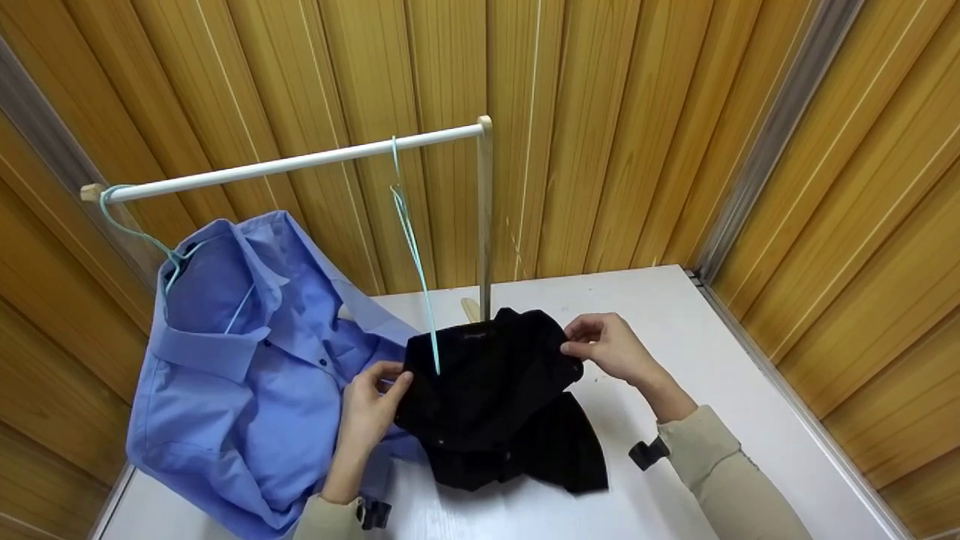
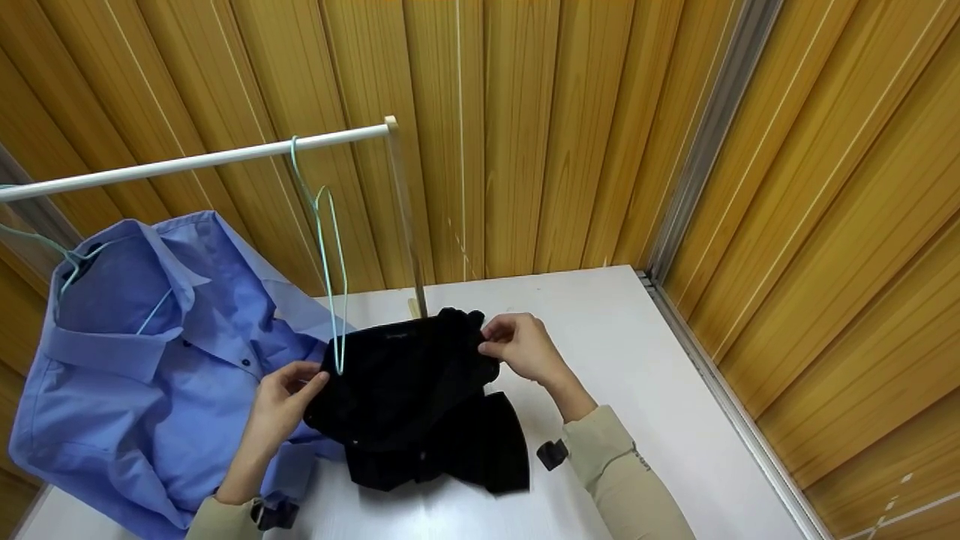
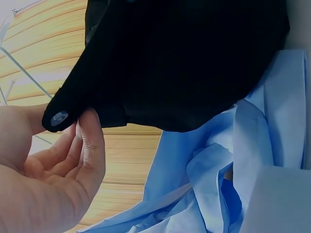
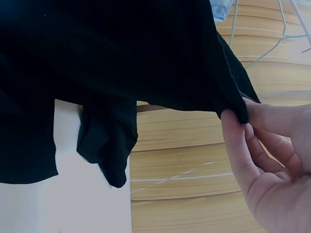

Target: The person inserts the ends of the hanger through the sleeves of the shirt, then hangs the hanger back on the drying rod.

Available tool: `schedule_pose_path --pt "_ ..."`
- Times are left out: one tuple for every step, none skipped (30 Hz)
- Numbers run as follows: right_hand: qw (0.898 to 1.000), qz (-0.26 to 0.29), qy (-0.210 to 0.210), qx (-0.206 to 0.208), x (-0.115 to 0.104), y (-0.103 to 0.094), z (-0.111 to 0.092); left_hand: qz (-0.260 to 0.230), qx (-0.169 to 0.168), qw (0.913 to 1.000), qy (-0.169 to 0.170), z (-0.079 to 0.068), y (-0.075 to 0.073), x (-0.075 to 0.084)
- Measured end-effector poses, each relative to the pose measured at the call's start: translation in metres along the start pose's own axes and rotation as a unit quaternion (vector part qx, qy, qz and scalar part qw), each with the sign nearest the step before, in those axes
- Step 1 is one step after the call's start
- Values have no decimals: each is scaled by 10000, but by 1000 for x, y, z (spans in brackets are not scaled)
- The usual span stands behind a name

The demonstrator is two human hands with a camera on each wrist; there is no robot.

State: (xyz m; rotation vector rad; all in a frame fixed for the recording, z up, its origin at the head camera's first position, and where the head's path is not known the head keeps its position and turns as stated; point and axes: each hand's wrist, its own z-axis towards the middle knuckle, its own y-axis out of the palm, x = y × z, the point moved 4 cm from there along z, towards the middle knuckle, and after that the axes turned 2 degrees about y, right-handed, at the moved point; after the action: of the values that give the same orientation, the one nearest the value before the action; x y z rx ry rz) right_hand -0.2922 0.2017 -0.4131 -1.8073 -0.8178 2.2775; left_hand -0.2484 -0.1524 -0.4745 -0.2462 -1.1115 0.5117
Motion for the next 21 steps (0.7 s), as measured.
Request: schedule_pose_path --pt "10000 -23 -39 40 -2 -1 0 13 -24 10000 -20 0 0 0" --pt "9999 -44 -84 63 -3 -1 0 27 -53 10000 -40 0 1 -1" --pt "9999 -57 -126 82 -5 -2 0 40 -82 9999 -61 -1 2 -1" --pt "9998 -55 -152 100 -6 -2 0 46 -114 9999 -89 -1 2 -2" --pt "9998 -58 -169 112 -8 -3 0 47 -145 9998 -116 -1 3 -2" --pt "9997 -51 -186 117 -9 -3 0 43 -174 9997 -149 -1 4 -3" --pt "9997 -40 -193 123 -11 -4 0 35 -197 9996 -177 -1 4 -3" --pt "9997 -52 -205 129 -12 -4 0 26 -212 9996 -197 -1 5 -4" --pt "9997 -61 -212 132 -14 -5 -1 13 -222 9995 -214 -1 5 -4" --pt "9997 -69 -213 135 -16 -5 -1 5 -231 9995 -226 -1 5 -5" --pt "9996 -83 -235 135 -17 -5 -1 6 -238 9994 -237 -1 6 -5" --pt "9995 -92 -251 137 -19 -5 -2 5 -243 9994 -243 -1 6 -5" --pt "9994 -119 -273 146 -20 -5 -2 3 -252 9994 -250 -1 7 -5" --pt "9994 -151 -290 152 -21 -5 -2 10 -253 9993 -257 -1 7 -6" --pt "9993 -161 -300 157 -22 -5 -3 9 -253 9993 -273 -1 7 -6" --pt "9992 -184 -320 162 -23 -5 -3 7 -255 9992 -299 -1 7 -6" --pt "9991 -180 -334 165 -24 -5 -3 4 -253 9991 -346 -2 8 -6" --pt "9991 -178 -338 165 -25 -5 -4 -9 -245 9989 -387 -2 8 -7" --pt "9991 -178 -349 163 -26 -5 -4 -6 -235 9988 -422 -2 8 -7" --pt "9991 -177 -355 162 -27 -5 -4 -1 -225 9987 -455 -2 8 -7" --pt "9991 -173 -365 157 -28 -5 -4 5 -212 9986 -484 -1 8 -7"
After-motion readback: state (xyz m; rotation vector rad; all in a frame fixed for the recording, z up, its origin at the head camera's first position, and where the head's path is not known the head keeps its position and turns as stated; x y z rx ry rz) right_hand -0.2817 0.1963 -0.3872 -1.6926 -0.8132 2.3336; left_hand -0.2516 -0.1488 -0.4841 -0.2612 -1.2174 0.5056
